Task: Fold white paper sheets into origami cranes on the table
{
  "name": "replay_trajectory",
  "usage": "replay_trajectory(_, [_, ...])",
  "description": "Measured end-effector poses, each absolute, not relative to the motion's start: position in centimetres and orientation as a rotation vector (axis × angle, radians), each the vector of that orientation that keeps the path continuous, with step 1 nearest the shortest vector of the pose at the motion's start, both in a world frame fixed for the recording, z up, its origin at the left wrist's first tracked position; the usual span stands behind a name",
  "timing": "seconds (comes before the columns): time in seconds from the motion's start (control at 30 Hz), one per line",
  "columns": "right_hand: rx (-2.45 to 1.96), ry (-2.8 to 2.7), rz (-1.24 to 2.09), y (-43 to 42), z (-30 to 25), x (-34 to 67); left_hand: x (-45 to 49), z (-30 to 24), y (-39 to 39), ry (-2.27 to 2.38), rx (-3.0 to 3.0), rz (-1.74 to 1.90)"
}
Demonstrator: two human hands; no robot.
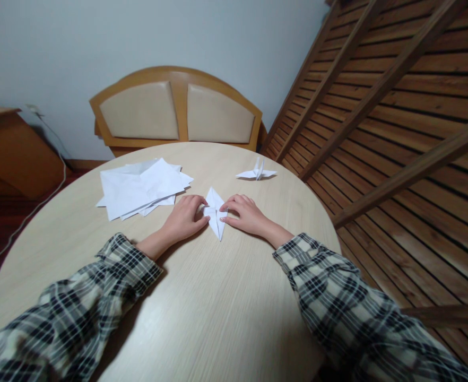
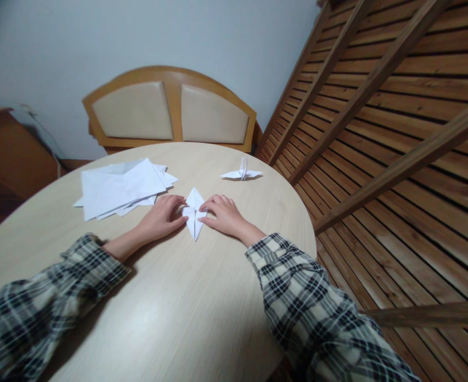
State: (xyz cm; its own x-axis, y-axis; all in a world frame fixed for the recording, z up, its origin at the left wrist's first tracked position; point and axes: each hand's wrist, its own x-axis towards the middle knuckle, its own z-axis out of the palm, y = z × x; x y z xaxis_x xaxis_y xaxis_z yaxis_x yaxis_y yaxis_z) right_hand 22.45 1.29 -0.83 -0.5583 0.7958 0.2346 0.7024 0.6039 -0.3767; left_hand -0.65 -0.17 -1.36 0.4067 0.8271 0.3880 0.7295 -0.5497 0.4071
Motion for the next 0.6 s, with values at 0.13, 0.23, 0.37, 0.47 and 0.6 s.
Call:
replay_trajectory(0.13, [-1.196,-2.455,0.337,1.31,-0.86,22.49,-0.65,-1.25,-0.23,1.373,2.484,0.831])
replay_trajectory(0.23, [-1.190,-2.461,0.334,1.36,-0.92,22.52,-0.70,-1.36,-0.21,1.362,2.502,0.806])
replay_trajectory(0.37, [-1.189,-2.461,0.329,1.38,-1.00,22.55,-0.72,-1.56,-0.13,1.390,2.488,0.797])
replay_trajectory(0.47, [-1.183,-2.456,0.329,1.38,-1.04,22.57,-0.74,-1.67,-0.05,1.397,2.503,0.790])
replay_trajectory(0.6, [-1.173,-2.457,0.316,1.35,-0.97,22.56,-0.78,-1.78,0.09,1.384,2.542,0.773])
